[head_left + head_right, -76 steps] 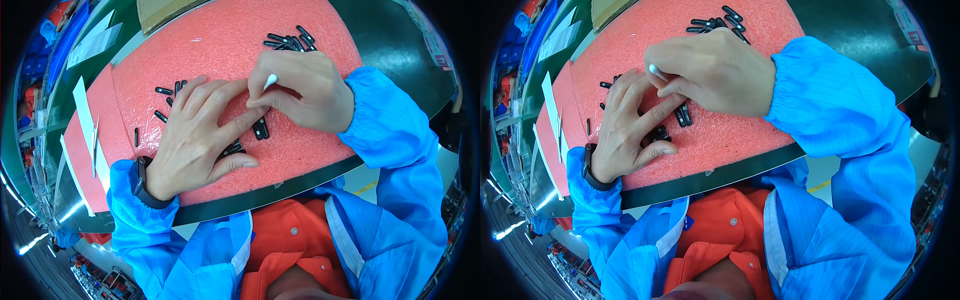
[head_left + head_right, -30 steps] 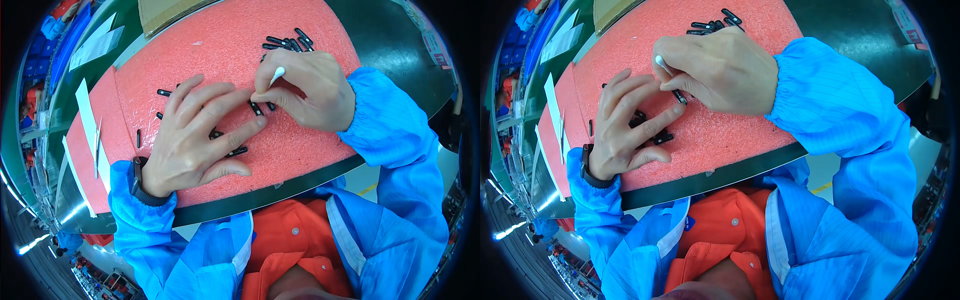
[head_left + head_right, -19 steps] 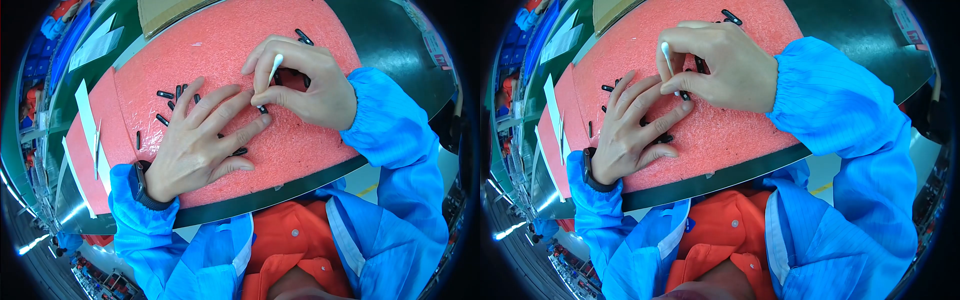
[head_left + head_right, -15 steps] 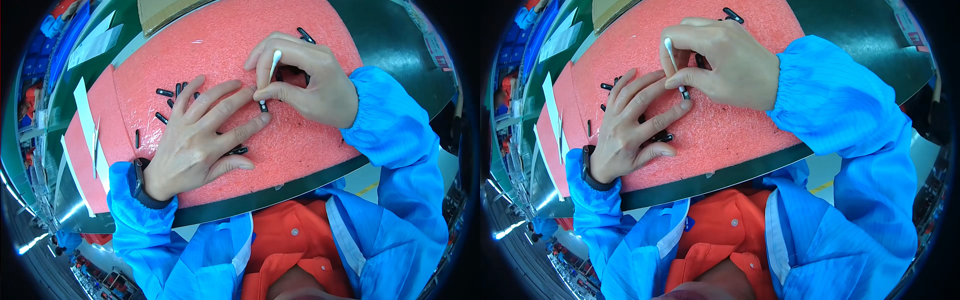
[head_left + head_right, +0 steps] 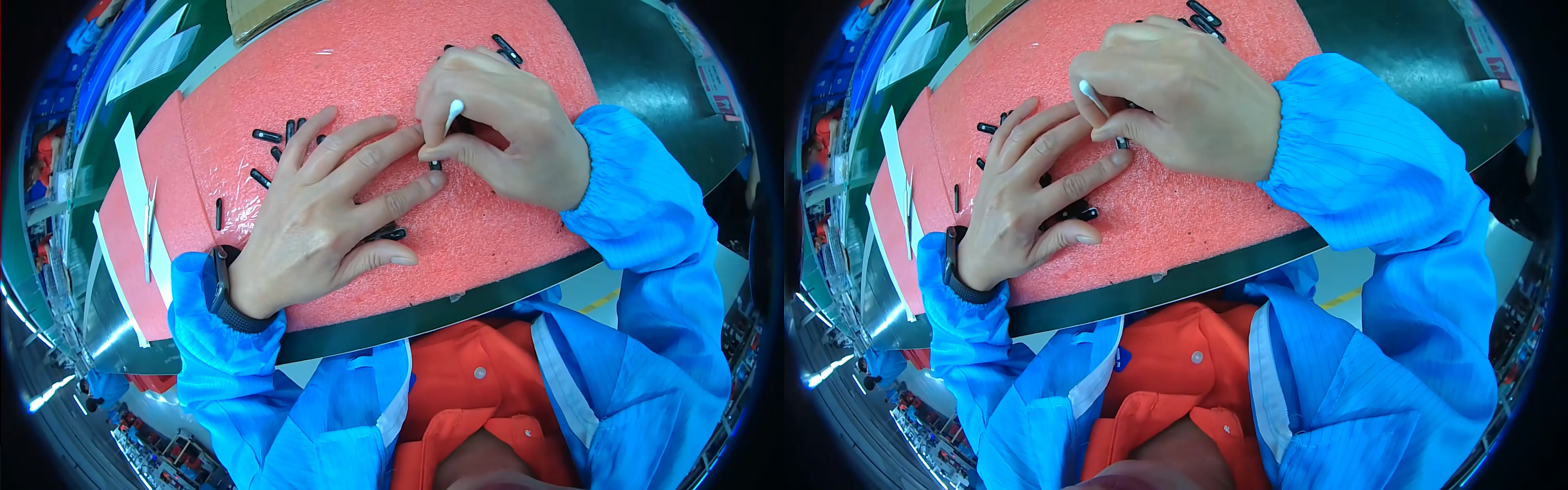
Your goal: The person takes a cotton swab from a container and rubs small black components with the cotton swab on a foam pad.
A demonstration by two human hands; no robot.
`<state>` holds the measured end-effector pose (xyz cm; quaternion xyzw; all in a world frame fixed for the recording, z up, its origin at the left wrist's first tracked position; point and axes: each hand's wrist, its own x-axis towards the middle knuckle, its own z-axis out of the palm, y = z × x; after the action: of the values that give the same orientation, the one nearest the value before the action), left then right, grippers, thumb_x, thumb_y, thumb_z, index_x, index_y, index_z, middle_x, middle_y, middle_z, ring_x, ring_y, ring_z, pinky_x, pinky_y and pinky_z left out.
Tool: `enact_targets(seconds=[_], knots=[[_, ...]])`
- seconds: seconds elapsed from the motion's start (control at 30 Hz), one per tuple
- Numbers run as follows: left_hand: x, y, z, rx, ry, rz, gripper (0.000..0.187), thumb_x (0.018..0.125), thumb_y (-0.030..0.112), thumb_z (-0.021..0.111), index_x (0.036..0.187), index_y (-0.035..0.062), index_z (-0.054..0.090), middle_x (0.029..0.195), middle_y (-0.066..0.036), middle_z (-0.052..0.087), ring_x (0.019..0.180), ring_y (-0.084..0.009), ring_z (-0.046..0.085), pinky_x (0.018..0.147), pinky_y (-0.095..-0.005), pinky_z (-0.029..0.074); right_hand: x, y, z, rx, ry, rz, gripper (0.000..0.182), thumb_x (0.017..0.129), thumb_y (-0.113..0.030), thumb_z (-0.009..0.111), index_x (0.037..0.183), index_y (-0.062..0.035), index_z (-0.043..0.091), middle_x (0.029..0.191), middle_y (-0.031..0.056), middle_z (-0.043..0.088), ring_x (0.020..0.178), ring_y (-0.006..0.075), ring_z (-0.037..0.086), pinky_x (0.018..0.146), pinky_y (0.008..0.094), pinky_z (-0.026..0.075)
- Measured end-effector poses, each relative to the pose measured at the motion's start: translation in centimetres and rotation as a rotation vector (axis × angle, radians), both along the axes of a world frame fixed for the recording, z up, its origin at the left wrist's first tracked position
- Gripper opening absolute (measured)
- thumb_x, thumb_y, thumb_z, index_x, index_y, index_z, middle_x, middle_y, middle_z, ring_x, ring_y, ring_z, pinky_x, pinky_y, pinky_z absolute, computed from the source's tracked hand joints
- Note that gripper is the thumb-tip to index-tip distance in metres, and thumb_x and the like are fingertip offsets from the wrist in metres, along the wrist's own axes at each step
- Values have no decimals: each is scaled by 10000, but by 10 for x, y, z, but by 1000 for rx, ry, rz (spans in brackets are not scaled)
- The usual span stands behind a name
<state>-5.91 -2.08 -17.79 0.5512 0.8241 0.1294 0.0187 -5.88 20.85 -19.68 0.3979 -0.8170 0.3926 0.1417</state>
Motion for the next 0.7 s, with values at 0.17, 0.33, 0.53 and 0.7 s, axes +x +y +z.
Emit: enact_targets(seconds=[0.17,0.33,0.53,0.7], knots=[[-2,-2,3,12,33,-34,561,800,563,524,1186,168,621,1294,-159,489,1216,-362,448,1029,-562,289,2,-3,2,-121,48,84,206,669,72,709,787,-26,571,779,93,611,751,269,629,645,323,512],[-3,-11,-1,107,17,-43,508,833,505,532,1168,133,622,1279,-168,492,1212,-366,448,1037,-533,297,6,-5,1,-95,34,146,200,685,79,699,819,-13,582,763,108,614,689,262,636,616,318,511],[1,-46,20,-60,159,410,579,842,483,528,1276,100,531,1347,-160,450,1256,-377,403,1058,-526,270,7,-4,5,-89,-40,-118,162,749,60,682,839,-2,563,769,112,599,680,221,637,592,280,497],[12,-47,19,-104,30,460,708,791,450,608,1362,77,420,1426,-154,365,1333,-364,307,1090,-518,217,9,-4,6,-85,-63,-178,153,767,42,682,836,-1,552,770,109,589,663,203,629,575,265,485]])
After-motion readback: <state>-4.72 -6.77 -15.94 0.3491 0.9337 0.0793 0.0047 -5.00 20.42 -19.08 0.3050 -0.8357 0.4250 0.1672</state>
